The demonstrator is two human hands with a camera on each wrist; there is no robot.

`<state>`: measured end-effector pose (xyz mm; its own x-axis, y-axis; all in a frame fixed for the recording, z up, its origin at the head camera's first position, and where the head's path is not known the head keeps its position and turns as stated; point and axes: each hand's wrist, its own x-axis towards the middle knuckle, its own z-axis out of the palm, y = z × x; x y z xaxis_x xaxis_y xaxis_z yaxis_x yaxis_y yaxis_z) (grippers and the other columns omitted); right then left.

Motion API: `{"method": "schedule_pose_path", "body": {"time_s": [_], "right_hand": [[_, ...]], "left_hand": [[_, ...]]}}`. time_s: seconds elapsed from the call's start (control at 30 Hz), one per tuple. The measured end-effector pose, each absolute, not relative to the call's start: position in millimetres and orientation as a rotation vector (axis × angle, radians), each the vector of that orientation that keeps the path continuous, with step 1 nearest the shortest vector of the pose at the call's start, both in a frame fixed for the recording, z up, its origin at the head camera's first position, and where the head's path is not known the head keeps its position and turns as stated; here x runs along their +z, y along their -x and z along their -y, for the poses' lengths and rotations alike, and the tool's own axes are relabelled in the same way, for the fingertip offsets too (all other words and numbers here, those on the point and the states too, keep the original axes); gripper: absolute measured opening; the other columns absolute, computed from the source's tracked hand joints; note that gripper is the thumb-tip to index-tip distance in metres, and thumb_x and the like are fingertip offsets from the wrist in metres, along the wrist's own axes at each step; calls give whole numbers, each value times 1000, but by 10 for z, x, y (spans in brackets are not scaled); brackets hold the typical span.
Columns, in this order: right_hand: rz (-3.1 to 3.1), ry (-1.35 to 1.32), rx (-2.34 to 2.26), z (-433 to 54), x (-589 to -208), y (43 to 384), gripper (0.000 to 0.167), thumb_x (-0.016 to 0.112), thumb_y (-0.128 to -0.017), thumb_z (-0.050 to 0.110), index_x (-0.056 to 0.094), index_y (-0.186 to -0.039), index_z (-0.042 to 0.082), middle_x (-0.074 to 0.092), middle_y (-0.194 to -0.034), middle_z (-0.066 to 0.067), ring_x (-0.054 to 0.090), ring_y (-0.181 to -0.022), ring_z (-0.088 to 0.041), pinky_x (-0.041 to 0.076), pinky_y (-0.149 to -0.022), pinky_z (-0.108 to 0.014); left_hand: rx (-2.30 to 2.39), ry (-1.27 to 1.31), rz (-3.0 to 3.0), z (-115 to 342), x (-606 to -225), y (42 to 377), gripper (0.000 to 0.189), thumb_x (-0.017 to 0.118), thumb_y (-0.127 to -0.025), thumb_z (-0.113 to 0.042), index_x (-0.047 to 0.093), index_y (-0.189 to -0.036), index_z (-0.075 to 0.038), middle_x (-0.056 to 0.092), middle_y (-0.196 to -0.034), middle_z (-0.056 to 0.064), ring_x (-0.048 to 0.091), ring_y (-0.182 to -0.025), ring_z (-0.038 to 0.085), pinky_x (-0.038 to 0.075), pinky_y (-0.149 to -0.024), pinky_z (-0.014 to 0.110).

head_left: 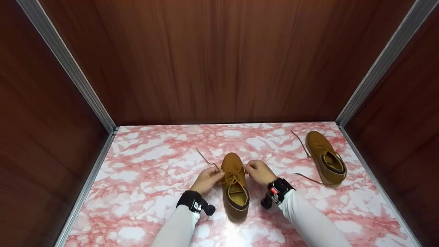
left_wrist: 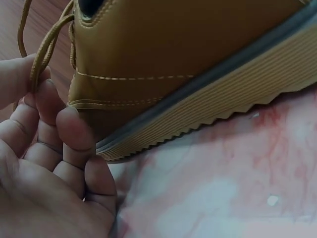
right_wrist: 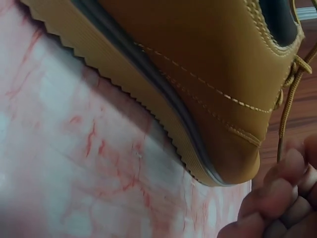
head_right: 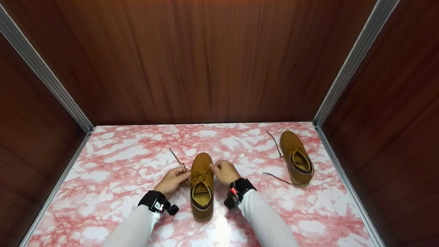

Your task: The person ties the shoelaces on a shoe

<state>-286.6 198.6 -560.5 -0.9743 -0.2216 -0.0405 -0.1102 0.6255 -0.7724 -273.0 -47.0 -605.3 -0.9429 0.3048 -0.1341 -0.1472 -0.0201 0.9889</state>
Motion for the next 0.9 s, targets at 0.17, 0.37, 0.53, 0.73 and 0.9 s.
{"method": "schedule_pose_path", "body": {"time_s": [0.17,0.37,0.53,0.73,0.9], "right_hand": [[-2697,242,-1221,-1930,-5612,2888,49,57,-107,37,67,-76,1,56,-72,3,49,-67,-11,41,-66,-27],[-2634,229,-1204,-1905,-5626,2913,54,57,-105,47,59,-66,10,42,-58,9,39,-56,-10,33,-56,-24],[-2608,223,-1265,-1883,-5660,2908,46,64,-102,32,52,-60,17,40,-55,10,38,-53,-7,30,-51,-22],[-2615,206,-1285,-1870,-5698,2903,41,63,-98,21,51,-59,19,42,-55,10,41,-56,-8,32,-54,-22],[-2688,210,-1242,-1899,-5738,2913,37,63,-94,18,51,-59,19,43,-57,10,42,-58,-9,33,-56,-22]], "left_hand": [[2049,-143,-1926,454,-6097,2724,12,66,-101,-15,66,-97,-3,68,-85,-4,66,-79,12,58,-78,29],[2051,-133,-1923,410,-6064,2703,12,65,-102,-14,64,-94,-5,68,-87,-4,67,-83,9,59,-81,26],[2080,-139,-1915,381,-6071,2688,13,64,-102,-12,64,-92,-4,66,-85,-5,66,-82,8,57,-80,25],[2086,-113,-1915,376,-6083,2658,13,64,-102,-13,64,-91,-6,65,-85,-5,65,-81,9,57,-79,25],[2104,-105,-1897,374,-6095,2657,11,64,-101,-12,64,-91,-7,66,-86,-4,64,-81,9,56,-78,24]]}}
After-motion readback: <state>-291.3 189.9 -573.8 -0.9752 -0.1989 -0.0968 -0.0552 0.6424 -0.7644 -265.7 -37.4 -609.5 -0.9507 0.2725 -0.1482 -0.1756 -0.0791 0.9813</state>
